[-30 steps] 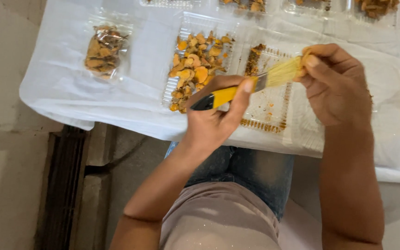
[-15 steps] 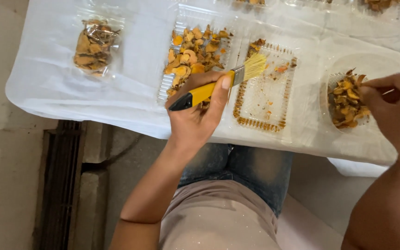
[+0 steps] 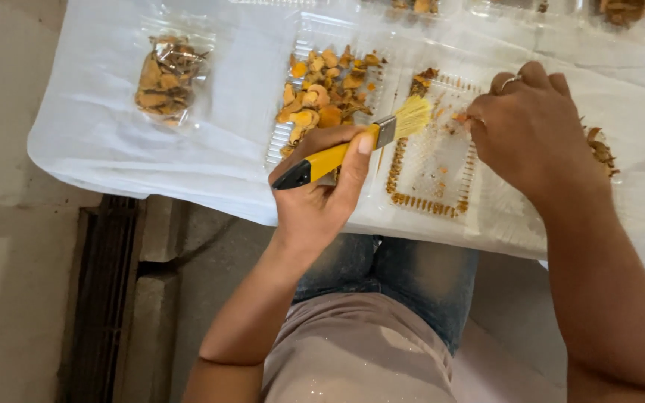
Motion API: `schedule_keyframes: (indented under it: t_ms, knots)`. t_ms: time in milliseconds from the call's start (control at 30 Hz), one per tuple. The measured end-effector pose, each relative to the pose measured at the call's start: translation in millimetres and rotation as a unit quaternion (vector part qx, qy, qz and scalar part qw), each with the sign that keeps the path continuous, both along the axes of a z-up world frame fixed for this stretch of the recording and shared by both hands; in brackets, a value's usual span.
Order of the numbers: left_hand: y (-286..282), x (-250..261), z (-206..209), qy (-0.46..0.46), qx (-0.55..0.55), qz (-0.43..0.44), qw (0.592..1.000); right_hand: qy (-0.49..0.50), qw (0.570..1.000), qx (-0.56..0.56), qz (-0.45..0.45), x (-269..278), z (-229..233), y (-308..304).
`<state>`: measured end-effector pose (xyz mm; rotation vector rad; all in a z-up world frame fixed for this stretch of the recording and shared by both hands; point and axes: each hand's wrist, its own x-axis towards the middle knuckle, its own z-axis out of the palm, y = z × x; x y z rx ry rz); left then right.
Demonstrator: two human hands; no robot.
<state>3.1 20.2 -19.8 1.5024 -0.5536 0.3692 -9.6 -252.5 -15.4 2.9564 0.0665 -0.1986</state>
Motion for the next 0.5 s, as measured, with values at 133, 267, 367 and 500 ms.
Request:
schedule_keyframes:
  t_ms: [133, 267, 367, 500]
  knots:
    - [0.0, 0.4, -3.2, 0.012, -0.010, 0.003, 1.000, -0.053, 0.997, -0.050, 0.022, -4.2, -14.0, -4.2]
    - [1.0, 0.2, 1.6, 0.004, -0.018, -0.014, 1.000, -0.069, 0.992, 0.102, 0.023, -8.5, 4.8, -2.8]
    - [-3.2, 0.7, 2.2, -0.007, -0.020, -0.009, 1.000, -0.118, 0.959, 0.258, -0.021, -16.8, 24.7, 12.3]
    - [-26.2, 7.7, -3.9, -0.086, -0.086, -0.060, 0.991, -0.187, 0.872, 0.440, -0.102, -23.7, 37.2, 32.8]
